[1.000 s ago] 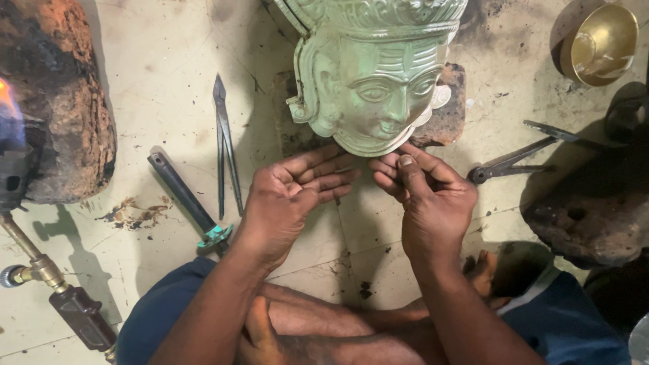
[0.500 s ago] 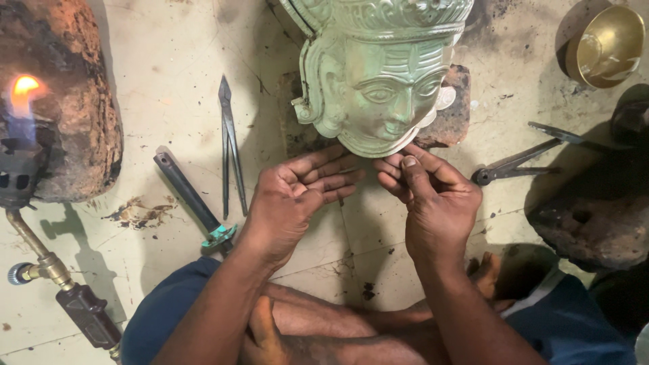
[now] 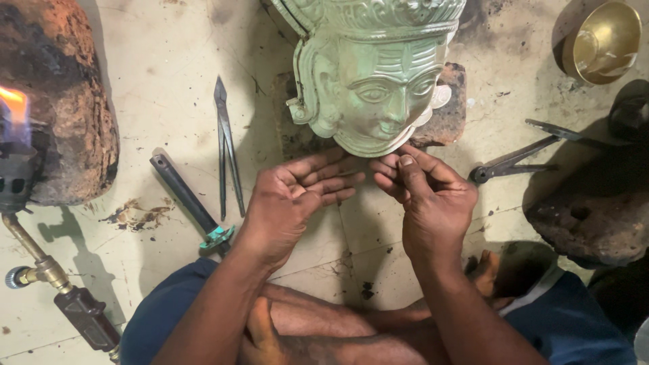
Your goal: The person is repairing a white statue head by applying a dark paste to the chin area and then using a blowtorch to heat the area. The person uses tweezers to apply the paste and a blowtorch to heat the statue.
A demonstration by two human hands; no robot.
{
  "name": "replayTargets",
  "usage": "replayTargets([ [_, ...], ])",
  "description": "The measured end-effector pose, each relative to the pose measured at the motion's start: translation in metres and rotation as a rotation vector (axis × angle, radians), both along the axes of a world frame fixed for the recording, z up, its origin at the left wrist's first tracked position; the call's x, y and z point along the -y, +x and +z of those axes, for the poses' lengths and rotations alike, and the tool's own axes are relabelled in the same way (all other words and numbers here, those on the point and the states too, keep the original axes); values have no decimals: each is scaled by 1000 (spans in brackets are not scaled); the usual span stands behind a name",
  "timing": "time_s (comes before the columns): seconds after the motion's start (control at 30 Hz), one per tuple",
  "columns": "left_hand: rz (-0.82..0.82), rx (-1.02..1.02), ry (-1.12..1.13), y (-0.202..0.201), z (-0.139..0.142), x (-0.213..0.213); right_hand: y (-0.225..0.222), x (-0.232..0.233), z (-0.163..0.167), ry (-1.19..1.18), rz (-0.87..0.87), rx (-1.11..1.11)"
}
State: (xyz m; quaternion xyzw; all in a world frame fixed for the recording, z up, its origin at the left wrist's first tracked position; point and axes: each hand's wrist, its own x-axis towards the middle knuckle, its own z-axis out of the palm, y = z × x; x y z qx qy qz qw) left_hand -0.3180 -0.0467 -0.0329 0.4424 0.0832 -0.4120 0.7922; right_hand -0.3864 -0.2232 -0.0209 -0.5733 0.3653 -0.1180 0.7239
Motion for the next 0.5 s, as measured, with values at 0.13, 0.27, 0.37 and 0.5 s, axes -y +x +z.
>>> replayTargets([
  [0.13,-3,-3,-5,1,1,0,0,-1,0,16,-12,-14],
  [0.27,-2,-1,4,1,2,0,0,-1,1,7,-5,-10],
  [0.37,-3,-7,3,2,2,0,1,-1,2,4,3,-12],
  [0.5,0,16,-14,1,0,0,1,-1,3,-1,11,-24],
])
